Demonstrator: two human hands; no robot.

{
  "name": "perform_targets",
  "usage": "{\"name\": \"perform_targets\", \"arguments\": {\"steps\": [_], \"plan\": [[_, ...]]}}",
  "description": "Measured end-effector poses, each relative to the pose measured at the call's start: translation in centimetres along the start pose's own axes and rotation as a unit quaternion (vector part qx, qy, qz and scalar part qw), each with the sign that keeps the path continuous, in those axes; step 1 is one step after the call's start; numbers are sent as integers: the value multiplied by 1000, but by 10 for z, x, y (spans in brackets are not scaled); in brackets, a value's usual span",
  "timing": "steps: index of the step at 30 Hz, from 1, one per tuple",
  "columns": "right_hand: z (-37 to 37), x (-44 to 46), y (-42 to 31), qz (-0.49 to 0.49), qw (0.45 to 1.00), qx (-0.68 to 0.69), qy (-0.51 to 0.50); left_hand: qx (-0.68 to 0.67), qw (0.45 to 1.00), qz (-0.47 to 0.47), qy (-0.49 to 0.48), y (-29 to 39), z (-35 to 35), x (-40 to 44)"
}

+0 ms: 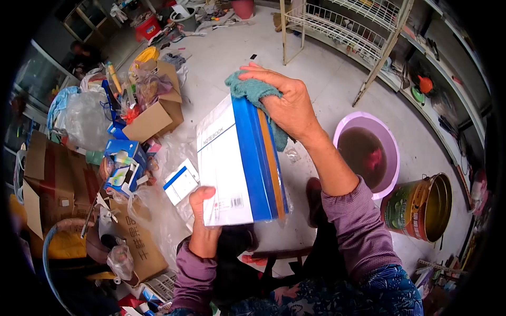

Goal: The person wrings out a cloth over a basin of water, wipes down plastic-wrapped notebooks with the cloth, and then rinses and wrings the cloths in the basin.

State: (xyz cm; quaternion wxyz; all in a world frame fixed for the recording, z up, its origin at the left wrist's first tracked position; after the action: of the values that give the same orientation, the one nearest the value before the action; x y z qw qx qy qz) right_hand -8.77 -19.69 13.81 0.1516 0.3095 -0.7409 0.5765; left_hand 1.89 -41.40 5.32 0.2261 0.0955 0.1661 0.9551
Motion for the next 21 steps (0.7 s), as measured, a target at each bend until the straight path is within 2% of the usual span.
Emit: {"name": "perform_targets", "arguments": {"steps": [1, 2, 4, 5, 7, 9, 11, 12, 13, 14, 15, 16, 17, 18, 19, 20, 21], "plan": [[3, 1, -1, 7, 1000, -3, 6, -2, 1000, 2, 5, 0, -1, 1], [6, -2, -4, 9, 1000, 0, 1, 22, 998, 22, 51, 2, -2, 2], [18, -11, -18, 4, 989, 87, -117, 28, 992, 53, 112, 8, -1, 10], [24, -15, -21, 3, 988, 91, -124, 11, 990, 66, 126, 12, 1, 15], [37, -21, -25, 51, 970, 209, -113, -12, 989, 91, 118, 22, -3, 16], [37, -23, -31, 51, 967, 221, -112, -4, 986, 100, 131, 24, -3, 13], [31, -26, -32, 132, 946, 280, -94, 2, 984, 104, 145, 27, -7, 12], [32, -26, -29, 93, 950, 296, -47, -53, 986, 98, 124, 27, -13, 12], [35, -22, -31, 95, 949, 297, -51, -107, 985, 92, 102, 28, -12, 15], [39, -17, -37, 65, 972, 226, 16, -57, 969, 103, 217, 26, -9, 17], [43, -13, -41, 33, 984, 153, 85, -57, 969, 105, 218, 23, -5, 18], [52, -13, -39, 32, 984, 153, 85, -32, 965, 107, 238, 19, -2, 20], [67, -17, -34, -34, 997, -52, 43, -7, 960, 109, 259, 15, 1, 22], [84, -24, -29, -97, 962, -255, -1, 1, 944, 116, 308, 12, 6, 25], [100, -33, -25, -112, 974, -194, -25, 0, 944, 116, 310, 12, -8, 20], [117, -44, -21, -134, 974, -174, -59, -102, 968, 174, 149, 11, -26, 16], [132, -55, -38, -136, 982, -109, -78, -208, 960, 187, -14, 11, -42, 11]]}}
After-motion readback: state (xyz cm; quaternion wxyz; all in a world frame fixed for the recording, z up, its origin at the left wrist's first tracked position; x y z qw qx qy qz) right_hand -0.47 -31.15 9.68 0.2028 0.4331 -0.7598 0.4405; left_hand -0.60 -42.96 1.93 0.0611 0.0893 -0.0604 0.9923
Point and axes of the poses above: each hand's wrist, its own x-axis towards the middle knuckle, its own z-axis out of the palm, y = z × x, the point moved 1 cm from there along x, towards the middle knuckle, and after that the axes turned 14 degrees about -y, right-handed, at the moved point
